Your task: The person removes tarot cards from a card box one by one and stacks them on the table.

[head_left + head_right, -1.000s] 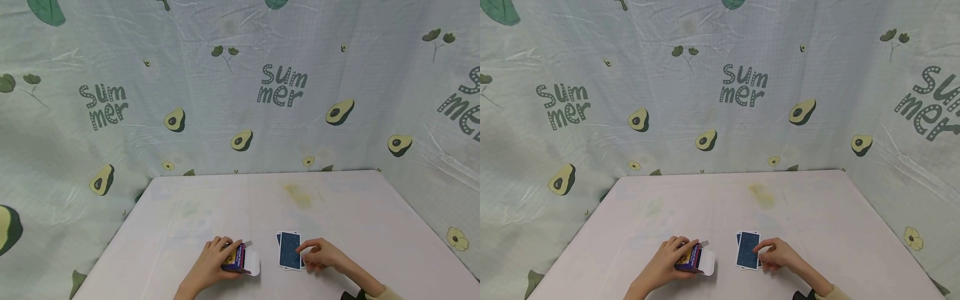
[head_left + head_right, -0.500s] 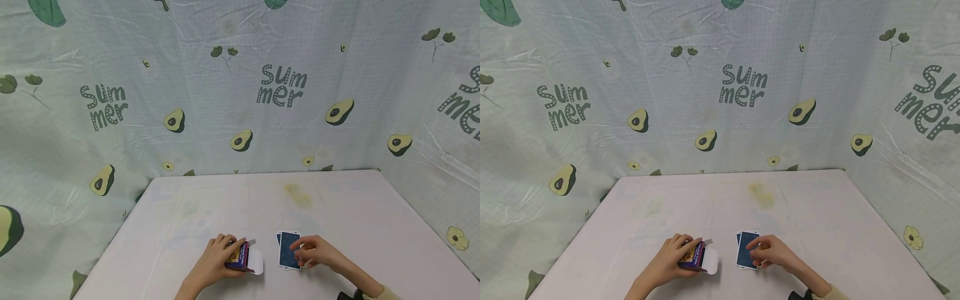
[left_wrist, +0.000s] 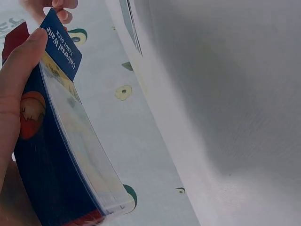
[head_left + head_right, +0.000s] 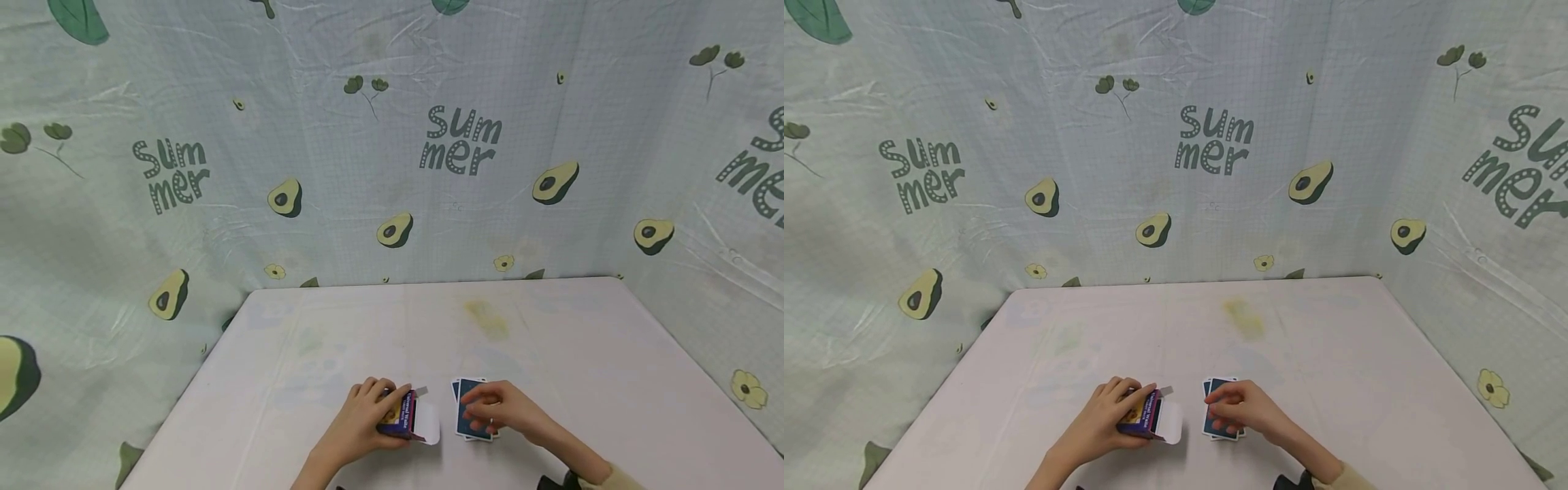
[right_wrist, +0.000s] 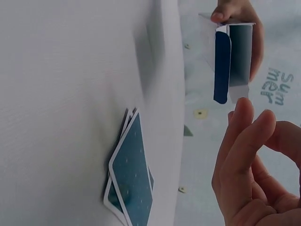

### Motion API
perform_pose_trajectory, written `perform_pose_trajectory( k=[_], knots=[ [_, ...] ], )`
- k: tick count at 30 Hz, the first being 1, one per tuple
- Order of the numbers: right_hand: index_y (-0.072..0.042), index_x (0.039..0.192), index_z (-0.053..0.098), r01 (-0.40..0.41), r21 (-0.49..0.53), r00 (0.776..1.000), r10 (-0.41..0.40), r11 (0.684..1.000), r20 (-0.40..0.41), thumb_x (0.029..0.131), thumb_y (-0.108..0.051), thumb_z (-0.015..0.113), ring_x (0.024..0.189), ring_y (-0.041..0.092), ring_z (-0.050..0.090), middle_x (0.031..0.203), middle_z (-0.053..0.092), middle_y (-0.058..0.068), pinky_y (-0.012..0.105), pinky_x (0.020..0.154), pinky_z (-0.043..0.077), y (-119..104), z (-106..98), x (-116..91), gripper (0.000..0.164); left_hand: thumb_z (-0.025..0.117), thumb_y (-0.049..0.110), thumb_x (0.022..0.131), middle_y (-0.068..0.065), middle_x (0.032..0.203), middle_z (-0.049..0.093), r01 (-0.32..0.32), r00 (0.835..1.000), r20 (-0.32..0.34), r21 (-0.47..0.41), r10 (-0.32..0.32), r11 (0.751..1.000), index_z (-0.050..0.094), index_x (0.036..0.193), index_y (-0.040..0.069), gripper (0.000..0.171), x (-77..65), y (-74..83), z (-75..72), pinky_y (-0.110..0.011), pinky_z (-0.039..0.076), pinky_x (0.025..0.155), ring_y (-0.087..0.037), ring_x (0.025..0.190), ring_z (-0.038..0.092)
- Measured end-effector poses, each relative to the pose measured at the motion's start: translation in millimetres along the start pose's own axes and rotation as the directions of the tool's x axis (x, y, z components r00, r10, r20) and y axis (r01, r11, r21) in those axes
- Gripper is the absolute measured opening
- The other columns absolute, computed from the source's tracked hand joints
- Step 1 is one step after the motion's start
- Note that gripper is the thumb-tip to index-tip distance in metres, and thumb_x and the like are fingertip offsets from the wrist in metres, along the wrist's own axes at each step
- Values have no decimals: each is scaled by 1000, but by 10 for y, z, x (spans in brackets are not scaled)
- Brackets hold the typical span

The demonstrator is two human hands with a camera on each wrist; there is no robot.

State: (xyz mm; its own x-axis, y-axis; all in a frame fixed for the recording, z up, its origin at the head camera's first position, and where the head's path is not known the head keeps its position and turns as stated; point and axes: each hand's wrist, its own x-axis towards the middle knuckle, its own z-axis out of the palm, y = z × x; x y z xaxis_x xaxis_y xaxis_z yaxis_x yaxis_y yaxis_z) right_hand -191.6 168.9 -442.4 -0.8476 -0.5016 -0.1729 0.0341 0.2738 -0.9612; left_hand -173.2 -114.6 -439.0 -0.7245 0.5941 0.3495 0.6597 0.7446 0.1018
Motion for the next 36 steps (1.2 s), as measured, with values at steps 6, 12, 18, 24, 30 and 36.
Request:
perform_pose_trajectory(
  k=[6, 12, 18, 24, 30, 36],
  knots=[
    [8, 108, 57, 5, 5, 1000, -5, 1000, 1, 85, -26, 58, 69, 11, 62, 91, 67, 15, 24, 57, 49, -34, 53, 24, 41, 70, 55, 63, 6, 108, 50, -13, 1000, -6, 10, 13, 1000, 46, 128, 26, 75, 39, 20, -14, -36, 38, 80, -9, 94, 41],
    [9, 108, 56, 6, 44, 1000, -7, 999, 16, 84, -28, 60, 69, 10, 62, 89, 68, 12, 23, 58, 50, -64, 126, 56, 44, 70, 54, 63, 6, 108, 50, -37, 999, -10, 5, 37, 999, 46, 128, 26, 75, 78, 52, -7, -34, 37, 79, -9, 93, 40],
    [9, 109, 55, -5, 79, 1000, 3, 997, 26, 84, -27, 59, 69, 10, 64, 88, 68, 8, 24, 59, 51, -82, 195, 92, 44, 69, 55, 64, 6, 109, 49, -58, 998, -16, 19, 58, 998, 44, 129, 28, 75, 119, 82, 3, -33, 37, 79, -9, 94, 40],
    [9, 108, 54, -3, 97, 1000, 0, 995, 27, 85, -27, 58, 71, 11, 65, 88, 69, 10, 23, 58, 50, -66, 251, 128, 43, 69, 56, 64, 6, 108, 50, -78, 996, -31, 29, 79, 997, 44, 129, 27, 75, 149, 99, 17, -33, 38, 79, -10, 94, 41],
    [9, 107, 55, -1, 120, 999, -4, 993, 45, 85, -29, 58, 70, 9, 65, 86, 69, 8, 22, 57, 50, -48, 286, 152, 43, 68, 57, 64, 6, 108, 49, -85, 996, -29, 36, 86, 996, 44, 129, 28, 76, 160, 119, 23, -32, 37, 79, -9, 93, 40],
    [5, 103, 57, -14, 141, 999, 8, 990, 43, 84, -29, 60, 67, 9, 64, 83, 69, 6, 20, 54, 48, -46, 329, 184, 39, 68, 58, 64, 6, 108, 49, -93, 995, -36, 38, 95, 995, 44, 129, 28, 76, 159, 116, 29, -32, 37, 79, -9, 93, 39]
  ],
)
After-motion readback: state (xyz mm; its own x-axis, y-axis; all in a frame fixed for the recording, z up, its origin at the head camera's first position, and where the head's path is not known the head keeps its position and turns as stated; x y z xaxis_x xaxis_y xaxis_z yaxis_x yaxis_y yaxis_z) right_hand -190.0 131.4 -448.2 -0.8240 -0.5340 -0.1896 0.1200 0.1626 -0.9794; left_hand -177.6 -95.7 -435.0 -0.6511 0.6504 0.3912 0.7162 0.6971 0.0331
